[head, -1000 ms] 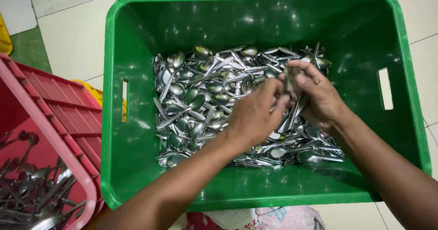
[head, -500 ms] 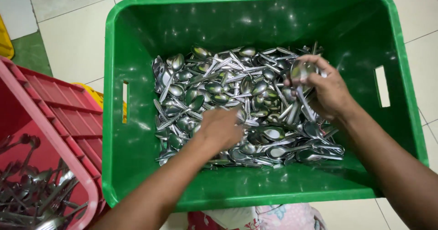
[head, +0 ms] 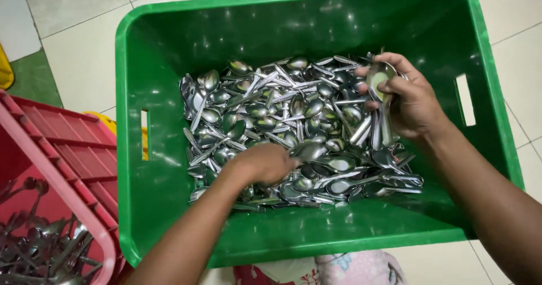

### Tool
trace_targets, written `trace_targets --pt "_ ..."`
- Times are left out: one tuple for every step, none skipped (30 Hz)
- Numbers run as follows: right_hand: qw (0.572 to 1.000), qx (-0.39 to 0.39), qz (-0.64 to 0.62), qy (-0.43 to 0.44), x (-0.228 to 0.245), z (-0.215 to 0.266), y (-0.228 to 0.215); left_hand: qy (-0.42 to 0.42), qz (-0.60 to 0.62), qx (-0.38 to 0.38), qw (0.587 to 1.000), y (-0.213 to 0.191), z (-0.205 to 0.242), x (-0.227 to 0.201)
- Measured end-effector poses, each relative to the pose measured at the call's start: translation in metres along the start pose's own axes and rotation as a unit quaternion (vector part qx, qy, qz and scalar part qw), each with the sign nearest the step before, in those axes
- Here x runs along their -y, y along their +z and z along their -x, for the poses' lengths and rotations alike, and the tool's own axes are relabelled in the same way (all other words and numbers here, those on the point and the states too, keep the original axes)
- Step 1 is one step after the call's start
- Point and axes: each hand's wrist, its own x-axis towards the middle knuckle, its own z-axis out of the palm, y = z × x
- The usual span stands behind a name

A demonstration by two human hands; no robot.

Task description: The person sorts metal spoons and forks from a green bin into a pink bin. They pick up handfuls of spoons, separate them, and transfer them to the pink bin, occasionally moving forks as well.

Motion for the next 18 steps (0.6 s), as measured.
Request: trace_targets --pt "1.000 -0.003 -0.003 0.000 0.000 0.005 0.005 0.000 -0.003 0.003 1.000 -0.007 0.012 -0.007" --pt "0.999 -0.021 0.020 -0.020 0.002 0.008 0.012 0.055 0.102 -0.024 0.993 -0.017 0.024 -0.015" --pt "0.998 -0.038 0.043 -0.040 0.004 0.012 0.018 0.109 0.204 -0.051 0.971 -0.026 0.037 -0.022" --pt "0.997 -0.039 0.042 -0.044 0.003 0.014 0.022 0.111 0.201 -0.052 0.972 -0.026 0.035 -0.026" --pt "0.996 -0.034 0.052 -0.067 0.003 0.016 0.025 0.164 0.250 -0.104 0.948 -0.026 0.032 -0.030" --pt "0.994 -0.030 0.063 -0.086 0.000 0.019 0.029 0.216 0.300 -0.153 0.916 -0.023 0.030 -0.033" --pt "0.994 -0.030 0.063 -0.087 -0.001 0.021 0.031 0.216 0.300 -0.153 0.916 -0.018 0.026 -0.040" --pt "0.988 -0.026 0.111 -0.104 -0.002 0.022 0.034 0.232 0.296 -0.158 0.913 -0.014 0.021 -0.046" --pt "0.979 -0.022 0.159 -0.122 -0.003 0.023 0.036 0.248 0.291 -0.162 0.910 -0.009 0.017 -0.053" --pt "0.979 -0.021 0.159 -0.124 -0.005 0.022 0.036 0.248 0.289 -0.163 0.910 -0.010 0.021 -0.060" --pt "0.982 -0.025 0.135 -0.130 -0.007 0.021 0.036 0.250 0.266 -0.152 0.919 -0.010 0.025 -0.068" --pt "0.984 -0.032 0.114 -0.134 -0.008 0.022 0.033 0.253 0.244 -0.137 0.926 -0.009 0.028 -0.077" --pt "0.984 -0.035 0.115 -0.134 -0.006 0.023 0.033 0.255 0.244 -0.134 0.926 -0.008 0.022 -0.077" --pt "0.983 -0.041 0.107 -0.143 -0.003 0.023 0.032 0.252 0.219 -0.158 0.929 -0.007 0.016 -0.076" --pt "0.983 -0.046 0.098 -0.151 0.000 0.023 0.033 0.248 0.193 -0.182 0.932 -0.005 0.011 -0.075" --pt "0.983 -0.043 0.099 -0.150 0.004 0.022 0.033 0.246 0.195 -0.184 0.931 0.005 -0.008 -0.058" --pt "0.987 -0.040 0.059 -0.144 0.009 0.021 0.032 0.209 0.201 -0.196 0.937 0.016 -0.026 -0.041" --pt "0.989 -0.041 0.018 -0.141 0.014 0.020 0.032 0.174 0.203 -0.206 0.941 0.025 -0.044 -0.024"
